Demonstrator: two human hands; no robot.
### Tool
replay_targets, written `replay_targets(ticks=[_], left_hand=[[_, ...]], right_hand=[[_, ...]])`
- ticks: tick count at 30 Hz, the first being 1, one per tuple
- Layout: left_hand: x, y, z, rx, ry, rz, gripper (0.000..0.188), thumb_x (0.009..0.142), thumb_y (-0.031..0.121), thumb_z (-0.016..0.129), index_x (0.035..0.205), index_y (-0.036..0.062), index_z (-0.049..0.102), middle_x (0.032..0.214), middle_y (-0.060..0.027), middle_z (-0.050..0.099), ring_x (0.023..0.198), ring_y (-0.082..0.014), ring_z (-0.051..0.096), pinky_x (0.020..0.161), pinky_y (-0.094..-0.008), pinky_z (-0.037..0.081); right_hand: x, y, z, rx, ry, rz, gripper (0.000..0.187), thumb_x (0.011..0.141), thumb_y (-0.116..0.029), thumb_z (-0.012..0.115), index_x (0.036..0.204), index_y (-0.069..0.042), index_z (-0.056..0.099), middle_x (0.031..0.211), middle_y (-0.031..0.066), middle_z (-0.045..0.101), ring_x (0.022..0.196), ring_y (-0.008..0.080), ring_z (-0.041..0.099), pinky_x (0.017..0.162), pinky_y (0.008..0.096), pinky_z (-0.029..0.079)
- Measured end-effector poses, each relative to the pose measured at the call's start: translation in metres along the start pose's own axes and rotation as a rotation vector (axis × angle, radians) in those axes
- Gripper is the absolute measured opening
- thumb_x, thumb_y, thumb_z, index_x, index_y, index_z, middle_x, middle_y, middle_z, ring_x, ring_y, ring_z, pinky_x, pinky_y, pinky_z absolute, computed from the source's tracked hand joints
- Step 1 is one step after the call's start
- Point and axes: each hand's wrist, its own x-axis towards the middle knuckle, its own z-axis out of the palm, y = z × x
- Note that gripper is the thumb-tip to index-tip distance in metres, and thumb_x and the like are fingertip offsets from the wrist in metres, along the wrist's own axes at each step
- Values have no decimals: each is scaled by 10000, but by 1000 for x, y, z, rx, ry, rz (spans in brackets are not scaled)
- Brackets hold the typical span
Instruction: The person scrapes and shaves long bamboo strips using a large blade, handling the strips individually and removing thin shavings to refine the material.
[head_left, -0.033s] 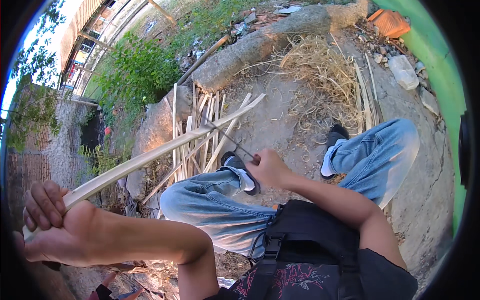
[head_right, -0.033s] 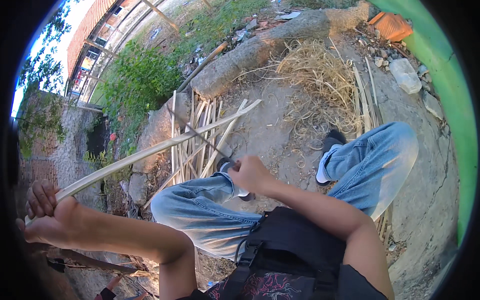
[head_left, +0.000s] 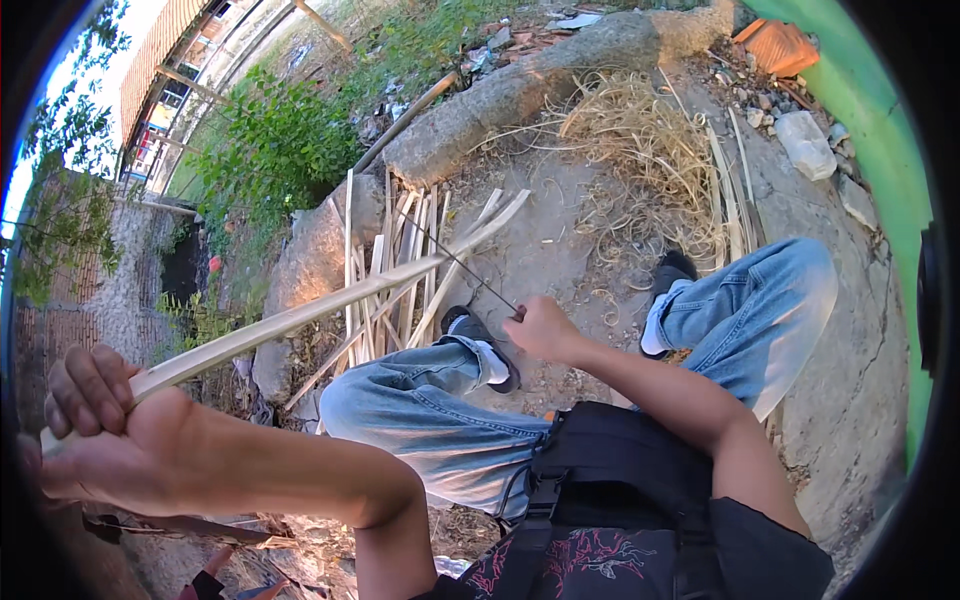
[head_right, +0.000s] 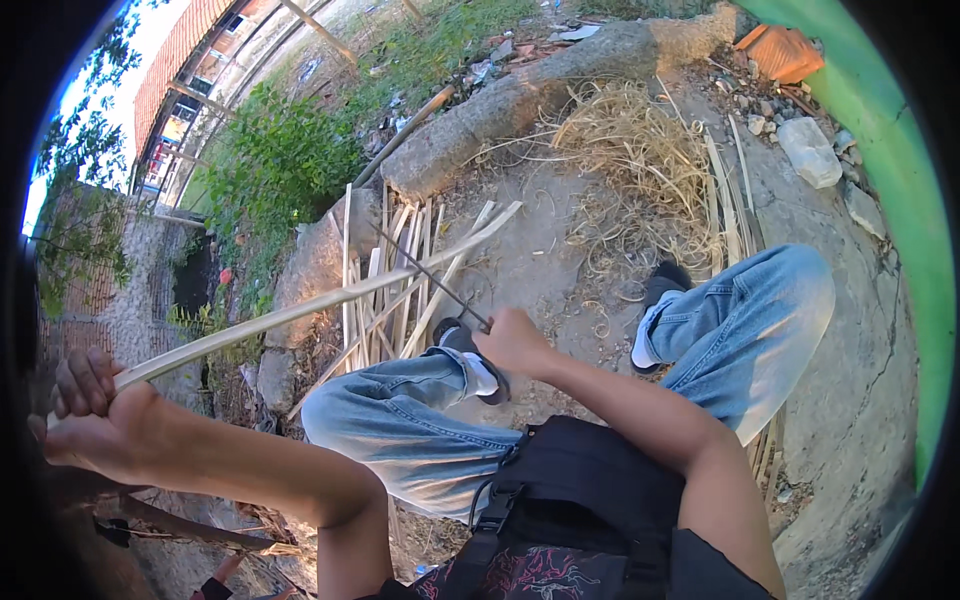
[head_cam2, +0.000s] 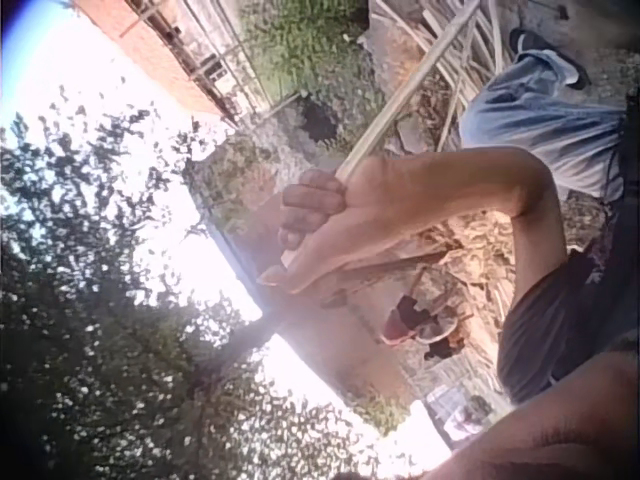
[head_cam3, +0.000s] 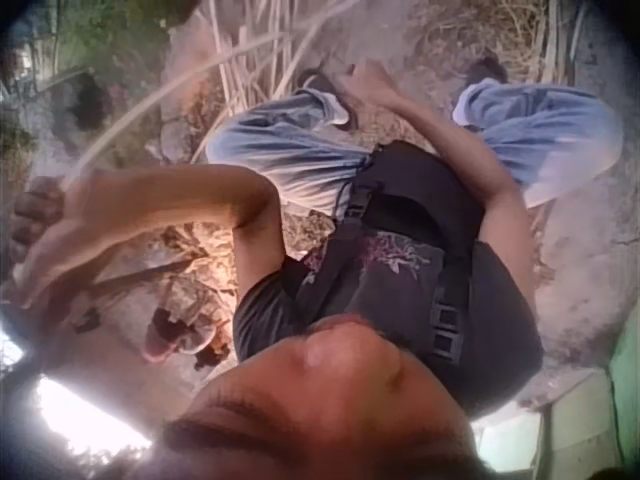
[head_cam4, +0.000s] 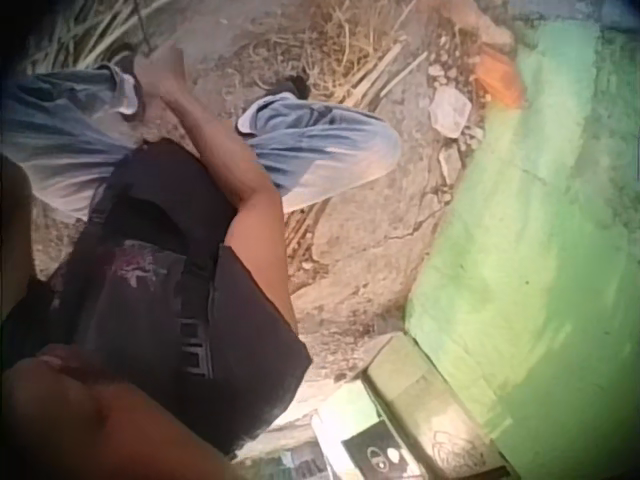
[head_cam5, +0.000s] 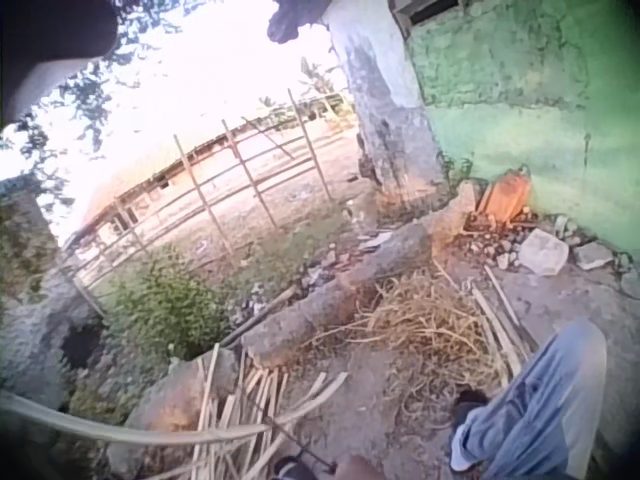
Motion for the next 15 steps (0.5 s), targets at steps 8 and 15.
replay_targets(ticks=[8,15], left_hand=[[52,-13,-15,-26,-270,-38,370,897,198,384,566,146,228,478,-5,231,390,-96,218,406,-239,188],[83,-27,-23,-342,-566,-88,449,916,339,450,572,122,259,523,-13,266,473,-120,298,460,-252,247]], right_hand=[[11,-26,-9,10,-61,-21,374,748,-288,617,717,85,631,648,246,619,623,389,636,617,398,496],[45,84,-28,-128,149,285,360,744,-282,610,617,54,614,546,203,584,523,328,603,540,423,454]])
